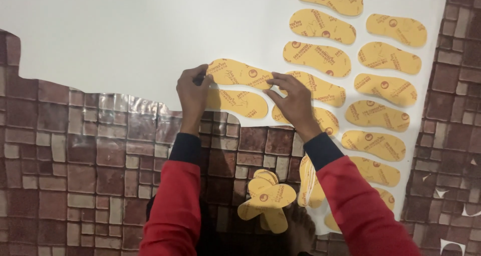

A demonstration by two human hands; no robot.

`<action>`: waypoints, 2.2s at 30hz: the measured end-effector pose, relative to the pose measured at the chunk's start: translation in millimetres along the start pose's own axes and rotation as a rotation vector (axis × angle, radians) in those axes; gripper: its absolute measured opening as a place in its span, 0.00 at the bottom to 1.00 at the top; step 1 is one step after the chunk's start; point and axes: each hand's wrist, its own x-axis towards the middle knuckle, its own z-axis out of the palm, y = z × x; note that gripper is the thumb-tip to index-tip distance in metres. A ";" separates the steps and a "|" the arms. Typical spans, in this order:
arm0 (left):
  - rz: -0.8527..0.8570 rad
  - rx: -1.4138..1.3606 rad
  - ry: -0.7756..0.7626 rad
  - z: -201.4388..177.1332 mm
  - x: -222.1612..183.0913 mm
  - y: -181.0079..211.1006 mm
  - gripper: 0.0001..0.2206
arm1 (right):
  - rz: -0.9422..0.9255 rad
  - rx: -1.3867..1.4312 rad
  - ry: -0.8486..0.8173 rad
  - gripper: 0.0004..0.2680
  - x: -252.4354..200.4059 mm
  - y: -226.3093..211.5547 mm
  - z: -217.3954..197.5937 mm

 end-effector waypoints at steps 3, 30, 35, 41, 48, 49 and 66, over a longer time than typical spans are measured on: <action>0.012 0.019 0.006 -0.6 -1.9 2.0 0.15 | -0.057 -0.010 0.005 0.09 -0.4 0.8 -2.6; 0.344 0.172 -0.273 15.4 -100.8 -16.0 0.13 | 0.318 -0.069 -0.741 0.14 -101.7 -124.3 -68.4; 0.171 0.296 -0.496 13.8 -201.2 -12.6 0.18 | 0.038 -0.221 -0.820 0.29 -170.8 -109.7 -58.6; 0.124 0.498 -0.561 26.3 -269.2 -43.5 0.30 | 0.084 -0.364 -0.773 0.34 -210.5 -91.9 -52.9; 0.159 0.648 -0.600 45.5 -296.7 -49.2 0.41 | 0.263 -0.055 -0.662 0.32 -220.3 -96.5 -76.5; 0.162 0.648 -0.595 36.8 -294.0 -39.3 0.41 | 0.259 -0.057 -0.659 0.32 -218.0 -89.5 -76.8; -0.225 -0.860 -0.289 3.5 -245.6 1.9 0.18 | 0.627 0.962 -0.090 0.15 -163.9 -92.5 -129.6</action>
